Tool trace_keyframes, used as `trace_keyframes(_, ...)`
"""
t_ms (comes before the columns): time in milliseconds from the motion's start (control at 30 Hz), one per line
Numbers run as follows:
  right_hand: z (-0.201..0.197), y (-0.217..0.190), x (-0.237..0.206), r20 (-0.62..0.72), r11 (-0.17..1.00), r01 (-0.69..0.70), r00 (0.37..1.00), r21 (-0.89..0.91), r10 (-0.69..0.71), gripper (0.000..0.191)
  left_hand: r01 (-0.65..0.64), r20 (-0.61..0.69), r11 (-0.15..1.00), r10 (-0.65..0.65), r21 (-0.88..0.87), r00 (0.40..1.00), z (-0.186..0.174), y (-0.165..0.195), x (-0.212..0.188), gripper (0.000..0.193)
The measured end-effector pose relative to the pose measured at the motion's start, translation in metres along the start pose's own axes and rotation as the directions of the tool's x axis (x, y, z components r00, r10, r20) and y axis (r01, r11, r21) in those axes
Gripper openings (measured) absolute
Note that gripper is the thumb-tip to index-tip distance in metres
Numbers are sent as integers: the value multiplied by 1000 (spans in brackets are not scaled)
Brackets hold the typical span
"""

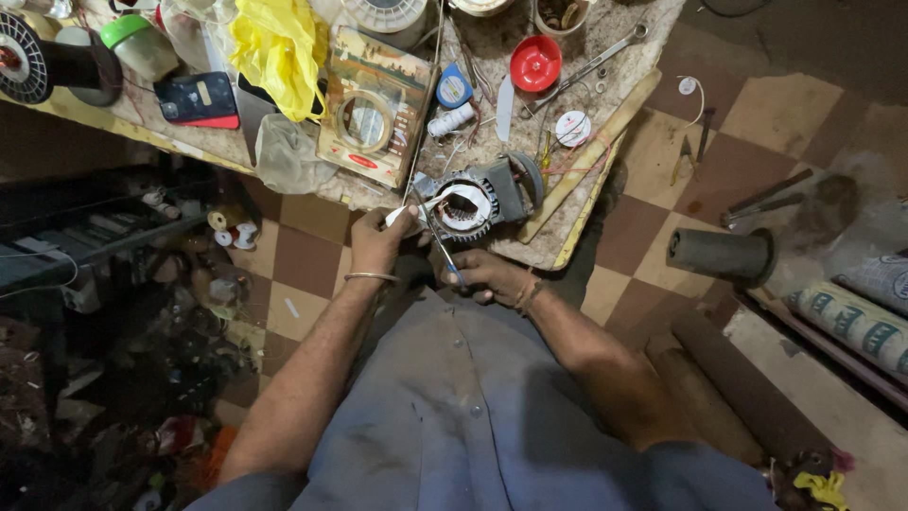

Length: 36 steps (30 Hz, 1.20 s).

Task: The person works on a disassembled electric motor stator on a cluttered workbench. They use a wooden stick to press white insulating material into the stator slots, then use a hammer to tap the material into place. The person also uses pliers to adjust wires and repeatedly checks the fit of the material within the stator.

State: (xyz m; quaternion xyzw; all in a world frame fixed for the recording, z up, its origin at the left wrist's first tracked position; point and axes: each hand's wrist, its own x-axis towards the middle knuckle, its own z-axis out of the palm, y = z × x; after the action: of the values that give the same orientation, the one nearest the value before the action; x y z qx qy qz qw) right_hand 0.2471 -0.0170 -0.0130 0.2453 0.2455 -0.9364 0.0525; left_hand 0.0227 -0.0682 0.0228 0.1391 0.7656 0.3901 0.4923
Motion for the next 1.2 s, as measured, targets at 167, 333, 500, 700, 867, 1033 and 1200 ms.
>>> trace_keyframes(167, -8, 2, 7, 19, 1000, 4, 1000, 19, -5, 39, -19, 3, 1000, 19, 14, 1000, 1, 3, -1, 40)
trace_keyframes(333, -14, 13, 14, -14, 1000, 22, 1000, -12, -22, 37, 4, 10, 998, -4, -65, 1000, 2, 7, -4, 39)
trace_keyframes(500, -16, 16, 18, -79, 993, -17, 997, -117, 8, 36, 48, -10, 996, -49, -75, 999, 1, 0, 0, 38)
trace_keyframes(700, -6, -1, -3, -65, 844, -65, 997, -532, 36, 44, -276, -138, 919, 324, 281, 936, -25, -5, 15, 37)
trace_keyframes(867, -6, -37, -55, -118, 610, 86, 951, -787, -287, 46, -587, -126, 569, 772, 577, 623, -31, 18, 66, 50)
trace_keyframes(1033, -28, -93, -114, -445, 578, -102, 748, -810, -492, 35, -626, 19, 307, 889, 717, 458, -16, 50, 119, 38)
trace_keyframes(1200, -68, -146, -142, -539, 353, -421, 508, -836, -672, 35, -648, 14, 238, 934, 723, 358, -10, 62, 102, 42)
